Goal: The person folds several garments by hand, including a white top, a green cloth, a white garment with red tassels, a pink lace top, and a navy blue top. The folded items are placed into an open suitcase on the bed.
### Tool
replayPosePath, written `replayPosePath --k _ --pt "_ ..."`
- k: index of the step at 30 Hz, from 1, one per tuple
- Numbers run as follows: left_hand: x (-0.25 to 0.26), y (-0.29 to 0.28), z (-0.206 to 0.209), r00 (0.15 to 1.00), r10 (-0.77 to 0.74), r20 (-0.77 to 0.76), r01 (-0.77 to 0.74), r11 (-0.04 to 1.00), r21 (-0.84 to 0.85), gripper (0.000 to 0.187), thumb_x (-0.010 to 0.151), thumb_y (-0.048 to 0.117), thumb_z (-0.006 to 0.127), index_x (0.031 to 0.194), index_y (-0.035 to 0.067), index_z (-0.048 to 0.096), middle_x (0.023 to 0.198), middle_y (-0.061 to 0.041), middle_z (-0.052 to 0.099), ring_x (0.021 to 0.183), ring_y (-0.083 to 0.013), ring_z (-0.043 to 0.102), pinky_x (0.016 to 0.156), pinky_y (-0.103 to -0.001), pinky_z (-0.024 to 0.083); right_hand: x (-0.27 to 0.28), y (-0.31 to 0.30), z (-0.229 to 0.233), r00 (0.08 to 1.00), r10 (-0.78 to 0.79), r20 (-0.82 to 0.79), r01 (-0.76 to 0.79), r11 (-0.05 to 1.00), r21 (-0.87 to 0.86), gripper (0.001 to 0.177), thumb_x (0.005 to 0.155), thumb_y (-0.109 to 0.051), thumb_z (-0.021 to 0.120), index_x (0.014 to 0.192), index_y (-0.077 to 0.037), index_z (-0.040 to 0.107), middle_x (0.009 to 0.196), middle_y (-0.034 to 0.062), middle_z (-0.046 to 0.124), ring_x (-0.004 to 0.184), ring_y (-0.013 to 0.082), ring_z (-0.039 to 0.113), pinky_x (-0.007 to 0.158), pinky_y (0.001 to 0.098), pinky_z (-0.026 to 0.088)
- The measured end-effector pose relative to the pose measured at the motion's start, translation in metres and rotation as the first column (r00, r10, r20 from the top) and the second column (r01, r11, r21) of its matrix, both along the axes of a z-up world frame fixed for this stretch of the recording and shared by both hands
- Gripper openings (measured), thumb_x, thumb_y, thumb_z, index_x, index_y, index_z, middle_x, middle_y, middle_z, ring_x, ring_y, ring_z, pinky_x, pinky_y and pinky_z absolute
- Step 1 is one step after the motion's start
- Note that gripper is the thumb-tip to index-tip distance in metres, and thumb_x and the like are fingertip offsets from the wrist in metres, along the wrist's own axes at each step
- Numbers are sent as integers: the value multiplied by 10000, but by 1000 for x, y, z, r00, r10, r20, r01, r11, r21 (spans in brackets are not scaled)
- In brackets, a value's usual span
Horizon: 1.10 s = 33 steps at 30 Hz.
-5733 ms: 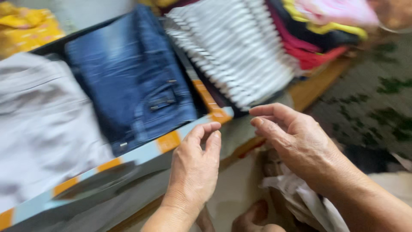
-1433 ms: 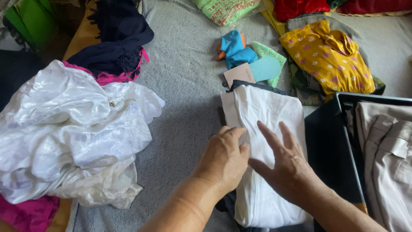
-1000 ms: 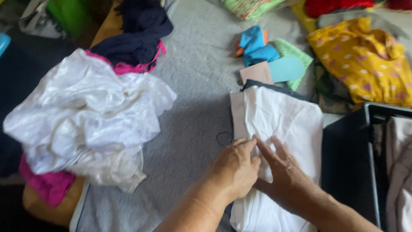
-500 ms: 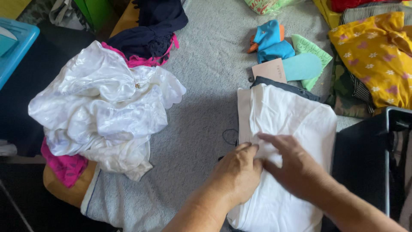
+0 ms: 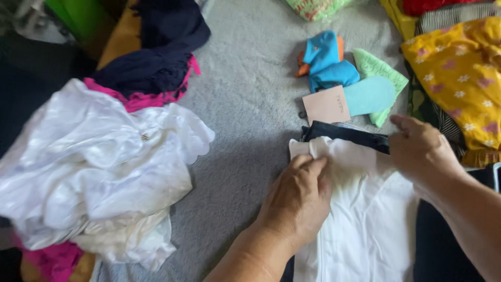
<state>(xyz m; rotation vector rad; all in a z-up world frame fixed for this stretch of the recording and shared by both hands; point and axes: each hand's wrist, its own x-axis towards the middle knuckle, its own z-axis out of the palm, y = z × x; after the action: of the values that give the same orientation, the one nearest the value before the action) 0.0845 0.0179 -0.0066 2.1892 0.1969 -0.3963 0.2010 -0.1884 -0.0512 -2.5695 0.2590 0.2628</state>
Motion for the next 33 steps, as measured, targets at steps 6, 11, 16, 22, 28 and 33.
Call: replayPosePath --k 6,11,16,22,28,33 --pt "28 17 -16 998 66 -12 -67 992 -104 295 996 330 548 1087 76 666 1144 -96 663 1049 -246 684 934 -373 537 49 8 -38 939 -149 -309 201 969 145 520 970 -86 524 1485 -131 575 1153 213 719 904 283 690 717 382 545" --pt "45 28 -30 989 137 54 -121 965 -232 320 1011 371 552 1047 97 712 1033 -91 699 930 -262 717 828 -371 581 77 -2 -87 849 -155 -505 296 932 212 482 1002 -89 539 1475 -148 610 1233 253 697 893 289 680 742 434 567" --pt "54 29 -35 994 97 -56 -107 970 -220 344 996 399 556 990 89 704 990 -92 688 876 -259 713 791 -380 580 107 -53 -137 796 318 -514 -249 948 200 468 888 58 518 1325 1 675 1274 185 627 1000 272 685 850 375 607" --pt "52 29 -35 996 85 -31 -89 976 -197 382 1007 418 533 967 73 691 990 -103 684 880 -262 713 805 -386 574 108 -91 -160 874 -45 -483 340 767 544 376 1038 -116 585 1394 -15 649 1136 214 674 895 237 650 719 372 512" --pt "40 25 -27 998 67 -6 -67 991 -119 405 1018 449 527 1006 63 652 1038 -114 669 974 -280 683 866 -407 545 66 -51 -68 935 -317 -157 354 833 425 222 1050 -150 622 1133 51 665 958 108 681 785 205 628 635 366 488" --pt "16 19 -4 948 145 284 -148 989 -12 372 970 328 614 1208 45 583 1222 -146 615 1135 -304 625 965 -405 511 1 -17 34 943 -306 130 190 817 545 208 1070 -162 608 1049 30 683 964 99 678 862 157 661 830 315 541"
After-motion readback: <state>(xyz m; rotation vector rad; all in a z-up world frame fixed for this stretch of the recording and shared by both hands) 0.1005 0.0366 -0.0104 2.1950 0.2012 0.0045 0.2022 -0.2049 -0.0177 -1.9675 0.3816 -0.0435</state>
